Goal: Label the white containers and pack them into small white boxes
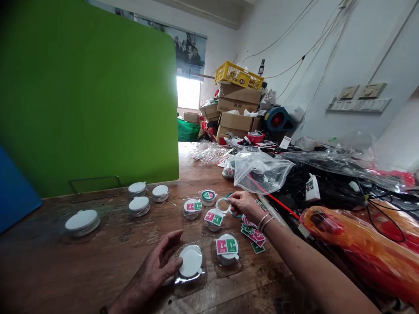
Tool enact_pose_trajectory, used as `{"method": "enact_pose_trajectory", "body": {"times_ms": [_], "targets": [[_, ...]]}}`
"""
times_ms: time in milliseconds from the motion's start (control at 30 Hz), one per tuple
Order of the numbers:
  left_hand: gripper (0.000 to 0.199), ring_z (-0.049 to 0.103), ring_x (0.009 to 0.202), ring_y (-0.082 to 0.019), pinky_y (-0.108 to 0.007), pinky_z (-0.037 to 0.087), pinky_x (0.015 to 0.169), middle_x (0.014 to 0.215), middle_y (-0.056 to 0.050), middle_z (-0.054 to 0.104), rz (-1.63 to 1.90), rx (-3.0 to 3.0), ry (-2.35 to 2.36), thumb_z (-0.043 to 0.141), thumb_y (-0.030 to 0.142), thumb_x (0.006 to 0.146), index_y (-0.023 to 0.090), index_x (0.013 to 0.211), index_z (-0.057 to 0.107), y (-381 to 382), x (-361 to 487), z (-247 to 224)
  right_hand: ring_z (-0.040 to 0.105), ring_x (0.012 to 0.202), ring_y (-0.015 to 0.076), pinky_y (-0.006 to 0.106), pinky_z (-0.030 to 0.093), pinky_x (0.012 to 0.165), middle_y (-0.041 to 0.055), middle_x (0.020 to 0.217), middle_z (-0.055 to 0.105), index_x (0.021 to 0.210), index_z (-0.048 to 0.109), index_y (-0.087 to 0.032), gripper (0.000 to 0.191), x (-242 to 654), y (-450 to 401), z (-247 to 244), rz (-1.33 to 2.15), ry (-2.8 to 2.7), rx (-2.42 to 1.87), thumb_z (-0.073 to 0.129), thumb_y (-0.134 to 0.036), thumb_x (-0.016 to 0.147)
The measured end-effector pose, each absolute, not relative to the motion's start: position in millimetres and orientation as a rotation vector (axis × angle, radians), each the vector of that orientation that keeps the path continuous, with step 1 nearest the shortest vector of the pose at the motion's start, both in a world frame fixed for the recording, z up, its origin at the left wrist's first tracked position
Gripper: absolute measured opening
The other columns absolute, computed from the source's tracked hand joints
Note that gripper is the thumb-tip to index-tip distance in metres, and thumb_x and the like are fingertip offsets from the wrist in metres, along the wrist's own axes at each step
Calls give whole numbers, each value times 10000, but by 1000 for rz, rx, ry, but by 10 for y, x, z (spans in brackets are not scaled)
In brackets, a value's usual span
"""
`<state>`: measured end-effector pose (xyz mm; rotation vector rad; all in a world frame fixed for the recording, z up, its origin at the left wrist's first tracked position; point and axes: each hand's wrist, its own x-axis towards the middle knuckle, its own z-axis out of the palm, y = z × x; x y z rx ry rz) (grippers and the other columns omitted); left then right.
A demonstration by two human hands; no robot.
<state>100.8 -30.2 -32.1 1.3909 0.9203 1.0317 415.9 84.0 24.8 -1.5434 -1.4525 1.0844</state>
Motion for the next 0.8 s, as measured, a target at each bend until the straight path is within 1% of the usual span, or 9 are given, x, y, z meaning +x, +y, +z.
{"method": "enact_pose_trajectory", "body": {"times_ms": [100,200,300,367,467,567,667,733,800], "targets": [[707,479,1350,-336,-517,364,1171,1402,-172,489,1045,1402,918,722,554,773,192,1321,461,-300,1005,-325,521,463,105,204,408,441,-4,579,610,840,632,-157,227,3928,722,233,1109,-1586,-1534,611,-382,815],[719,476,1350,-334,-513,366,1169,1408,-176,478,1044,1394,914,722,556,771,191,1328,452,-290,997,-359,507,468,109,210,376,449,-11,551,588,765,648,-146,161,3790,699,217,991,-1718,-1565,603,-299,779],[732,465,1358,-333,-506,367,1169,1422,-183,462,1033,1391,909,725,555,767,189,1334,443,-285,992,-371,567,592,134,228,397,550,16,637,644,703,672,-141,109,3773,738,255,762,-1841,-1590,642,-240,738],[741,465,1358,-335,-507,366,1169,1419,-186,466,1028,1386,913,728,557,761,185,1334,442,-286,994,-352,607,703,154,238,419,641,34,744,692,742,702,-145,113,3851,787,323,618,-1898,-1606,645,-241,758],[732,471,1355,-337,-507,381,1160,1420,-182,477,1027,1351,932,727,554,759,189,1331,451,-288,998,-311,637,813,173,248,426,733,54,875,726,872,733,-151,166,4096,867,433,436,-1935,-1685,595,-222,812],[707,474,1355,-340,-502,402,1147,1426,-172,488,1031,1329,944,732,538,761,198,1323,470,-278,996,-305,647,851,205,267,415,748,84,888,733,871,744,-136,184,4368,911,450,303,-1962,-1830,604,-130,752],[708,477,1354,-343,-499,412,1142,1413,-171,501,1038,1334,933,733,545,758,197,1320,478,-256,988,-338,655,846,209,264,413,730,84,874,737,863,751,-134,216,4498,941,336,241,-1990,-1948,615,-85,703],[704,467,1364,-344,-500,407,1146,1408,-174,503,1031,1343,927,727,548,765,196,1322,479,-245,981,-365,658,863,196,255,421,741,71,903,739,910,748,-150,225,4487,995,223,203,-1998,-1987,615,-107,734],[702,461,1368,-347,-506,395,1153,1415,-175,498,1025,1341,929,728,548,767,200,1324,482,-238,974,-396,653,898,186,255,435,786,71,934,732,931,737,-159,182,4430,1092,110,155,-2009,-2006,629,-145,785]]}}
